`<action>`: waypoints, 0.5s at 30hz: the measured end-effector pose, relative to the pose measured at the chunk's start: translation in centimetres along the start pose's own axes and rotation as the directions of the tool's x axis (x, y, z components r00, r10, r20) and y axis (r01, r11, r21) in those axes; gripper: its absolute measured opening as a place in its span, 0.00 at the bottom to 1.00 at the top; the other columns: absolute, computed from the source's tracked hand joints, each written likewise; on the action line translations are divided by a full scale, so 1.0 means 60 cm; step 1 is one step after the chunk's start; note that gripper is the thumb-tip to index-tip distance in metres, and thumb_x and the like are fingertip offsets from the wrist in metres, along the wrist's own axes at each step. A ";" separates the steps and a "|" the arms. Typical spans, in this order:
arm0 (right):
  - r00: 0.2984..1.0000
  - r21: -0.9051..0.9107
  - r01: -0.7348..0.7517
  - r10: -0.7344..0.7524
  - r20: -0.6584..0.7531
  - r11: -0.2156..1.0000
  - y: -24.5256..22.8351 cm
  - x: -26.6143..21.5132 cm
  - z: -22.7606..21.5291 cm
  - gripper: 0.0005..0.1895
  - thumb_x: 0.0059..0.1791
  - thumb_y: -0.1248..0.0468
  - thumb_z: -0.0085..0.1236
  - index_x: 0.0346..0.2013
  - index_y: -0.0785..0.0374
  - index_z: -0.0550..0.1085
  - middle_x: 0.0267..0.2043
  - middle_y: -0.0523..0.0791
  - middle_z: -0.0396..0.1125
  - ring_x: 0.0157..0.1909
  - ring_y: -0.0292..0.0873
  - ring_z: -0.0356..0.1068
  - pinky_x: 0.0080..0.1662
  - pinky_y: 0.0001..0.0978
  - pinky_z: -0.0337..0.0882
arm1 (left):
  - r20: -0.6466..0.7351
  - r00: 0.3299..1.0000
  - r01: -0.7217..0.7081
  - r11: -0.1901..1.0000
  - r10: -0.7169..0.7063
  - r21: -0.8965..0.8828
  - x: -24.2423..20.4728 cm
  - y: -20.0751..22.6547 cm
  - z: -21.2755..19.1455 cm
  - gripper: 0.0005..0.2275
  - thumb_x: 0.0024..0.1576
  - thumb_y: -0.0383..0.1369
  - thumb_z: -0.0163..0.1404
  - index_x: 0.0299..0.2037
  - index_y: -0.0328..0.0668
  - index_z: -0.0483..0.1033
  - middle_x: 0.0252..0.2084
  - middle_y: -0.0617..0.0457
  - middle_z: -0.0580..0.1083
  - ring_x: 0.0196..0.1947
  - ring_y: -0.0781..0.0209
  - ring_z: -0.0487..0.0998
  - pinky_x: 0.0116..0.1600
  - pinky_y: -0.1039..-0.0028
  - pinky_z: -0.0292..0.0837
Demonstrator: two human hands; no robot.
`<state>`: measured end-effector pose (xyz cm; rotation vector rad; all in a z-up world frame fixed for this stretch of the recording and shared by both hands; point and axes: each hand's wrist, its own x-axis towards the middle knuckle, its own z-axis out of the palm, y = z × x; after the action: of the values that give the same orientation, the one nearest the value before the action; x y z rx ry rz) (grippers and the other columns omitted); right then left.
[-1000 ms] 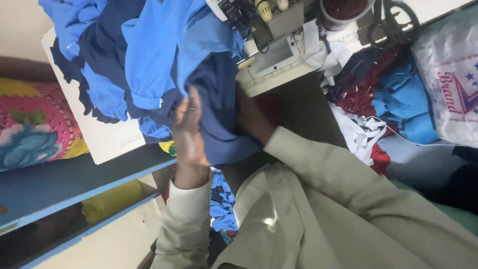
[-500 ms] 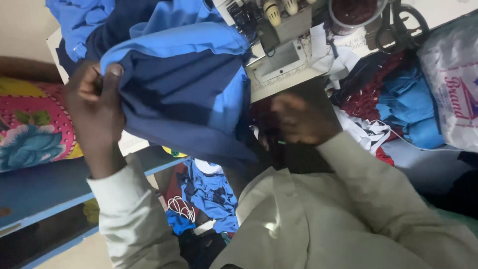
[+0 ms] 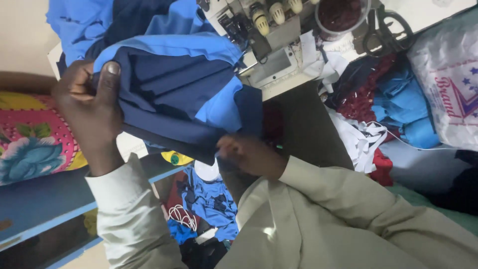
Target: Sorting and arranging blue fabric pieces on a work table in preparation for sewing
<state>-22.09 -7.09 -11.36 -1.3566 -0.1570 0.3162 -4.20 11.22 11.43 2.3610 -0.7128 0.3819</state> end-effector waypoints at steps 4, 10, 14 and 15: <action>0.878 -0.664 0.204 -0.435 -0.201 0.719 0.036 0.026 -0.071 0.04 0.48 0.70 0.47 0.30 0.60 0.70 0.38 0.47 0.65 0.40 0.53 0.67 0.43 0.47 0.62 | 0.002 0.985 -0.174 0.981 0.175 0.085 0.034 -0.080 0.021 0.20 0.78 0.36 0.56 0.34 0.31 0.69 0.32 0.47 0.62 0.36 0.53 0.61 0.44 0.60 0.54; 0.894 -0.281 -0.043 -0.089 -0.440 0.959 0.021 0.021 -0.082 0.29 0.54 0.59 0.53 0.68 0.66 0.59 0.46 0.53 0.69 0.45 0.49 0.74 0.48 0.41 0.74 | 0.117 0.984 -0.168 0.914 0.134 0.369 0.038 -0.320 0.147 0.05 0.69 0.35 0.48 0.45 0.46 0.75 0.37 0.43 0.77 0.34 0.37 0.76 0.35 0.51 0.63; 0.873 -0.353 -0.007 -0.166 -0.458 0.936 0.044 0.060 -0.087 0.28 0.52 0.62 0.52 0.67 0.66 0.63 0.46 0.53 0.72 0.45 0.50 0.75 0.49 0.44 0.73 | 0.087 0.984 -0.165 0.974 0.153 0.153 0.051 -0.261 0.152 0.03 0.63 0.24 0.49 0.44 0.36 0.68 0.36 0.41 0.73 0.38 0.38 0.74 0.42 0.54 0.63; 0.861 -0.365 -0.060 -0.137 -0.489 0.929 0.051 0.061 -0.078 0.27 0.52 0.61 0.53 0.65 0.66 0.65 0.46 0.56 0.73 0.42 0.52 0.76 0.46 0.45 0.73 | 0.064 0.989 -0.142 0.971 0.132 0.194 0.036 -0.237 0.143 0.05 0.61 0.23 0.51 0.44 0.36 0.69 0.38 0.40 0.73 0.40 0.38 0.73 0.45 0.55 0.62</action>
<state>-17.65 -9.75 -15.57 -1.7655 0.2116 -0.1265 6.55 14.07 -1.12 2.5233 -0.9020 0.4734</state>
